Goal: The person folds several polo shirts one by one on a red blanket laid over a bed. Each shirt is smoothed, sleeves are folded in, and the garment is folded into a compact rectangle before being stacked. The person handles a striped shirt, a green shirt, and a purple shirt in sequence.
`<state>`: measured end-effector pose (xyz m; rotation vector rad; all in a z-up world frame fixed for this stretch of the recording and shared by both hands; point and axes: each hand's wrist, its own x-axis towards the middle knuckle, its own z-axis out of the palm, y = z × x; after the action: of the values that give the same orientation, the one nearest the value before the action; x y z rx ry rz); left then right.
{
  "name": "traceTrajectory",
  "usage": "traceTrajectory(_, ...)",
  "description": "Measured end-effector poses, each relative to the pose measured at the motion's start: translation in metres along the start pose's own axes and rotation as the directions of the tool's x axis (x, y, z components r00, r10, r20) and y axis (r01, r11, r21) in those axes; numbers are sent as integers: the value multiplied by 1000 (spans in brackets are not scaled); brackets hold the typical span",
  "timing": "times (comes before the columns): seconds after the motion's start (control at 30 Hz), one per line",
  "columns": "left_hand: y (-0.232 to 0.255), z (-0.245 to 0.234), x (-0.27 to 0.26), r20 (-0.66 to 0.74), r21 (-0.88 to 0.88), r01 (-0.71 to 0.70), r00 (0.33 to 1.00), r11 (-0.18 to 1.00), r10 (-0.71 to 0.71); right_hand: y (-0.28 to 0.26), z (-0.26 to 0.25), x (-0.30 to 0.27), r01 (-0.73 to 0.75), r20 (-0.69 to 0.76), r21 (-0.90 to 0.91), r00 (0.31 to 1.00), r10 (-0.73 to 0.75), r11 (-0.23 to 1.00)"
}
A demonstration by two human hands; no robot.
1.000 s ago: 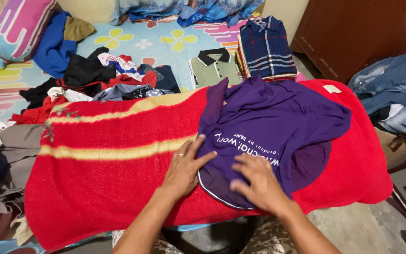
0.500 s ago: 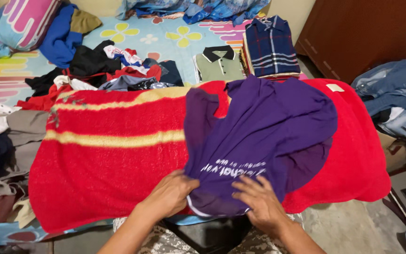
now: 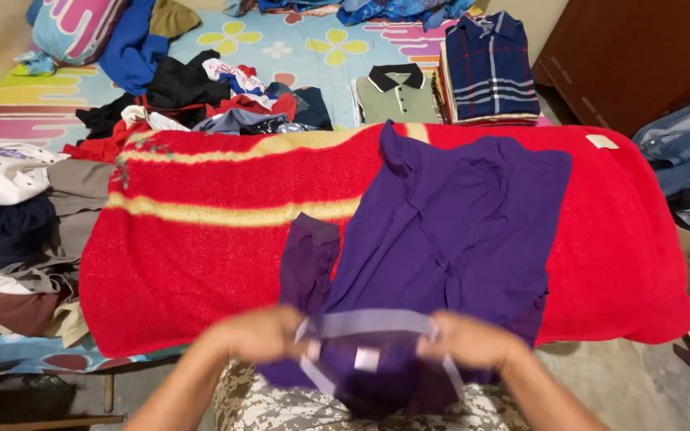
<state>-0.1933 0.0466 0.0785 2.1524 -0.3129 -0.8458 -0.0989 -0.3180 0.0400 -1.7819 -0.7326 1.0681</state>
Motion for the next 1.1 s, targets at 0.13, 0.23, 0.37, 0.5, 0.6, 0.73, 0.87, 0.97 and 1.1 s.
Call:
traceTrajectory(0.13,3,-54,57,-373,-661,-203,924,723,-82,-20,-75,9,166,-444,497,892,85,852)
traceTrajectory(0.23,4,-76,101,-689,-480,-313,713,820,-131,-35,-106,16,194,-702,304,708,82,933)
traceTrajectory(0.37,-5,-77,125,-757,-432,-320,637,843,-146,-29,-110,7,79,-811,83,584,21,993)
traceTrajectory(0.5,-4,-59,121,-783,-29,-192,615,981,97,-16,-98,3,19,-806,46,591,26,999)
traceTrajectory(0.6,13,-53,112,-810,133,-134,557,982,185,-25,-97,9,33,-855,1,518,-16,999)
traceTrajectory(0.73,45,-49,99,-918,223,-9,335,975,213,-50,-99,9,0,-951,-132,282,-126,991)
traceTrajectory(0.87,71,-39,95,-829,499,-62,257,864,497,-66,-75,4,-327,-680,-718,144,-719,614)
traceTrajectory(0.97,88,-36,112,-694,582,-189,392,791,604,-73,-44,18,-91,-616,-781,274,-739,618)
traceTrajectory(1.1,99,-41,134,-637,578,-20,614,816,466,-82,-6,51,-54,-721,-592,482,-498,804)
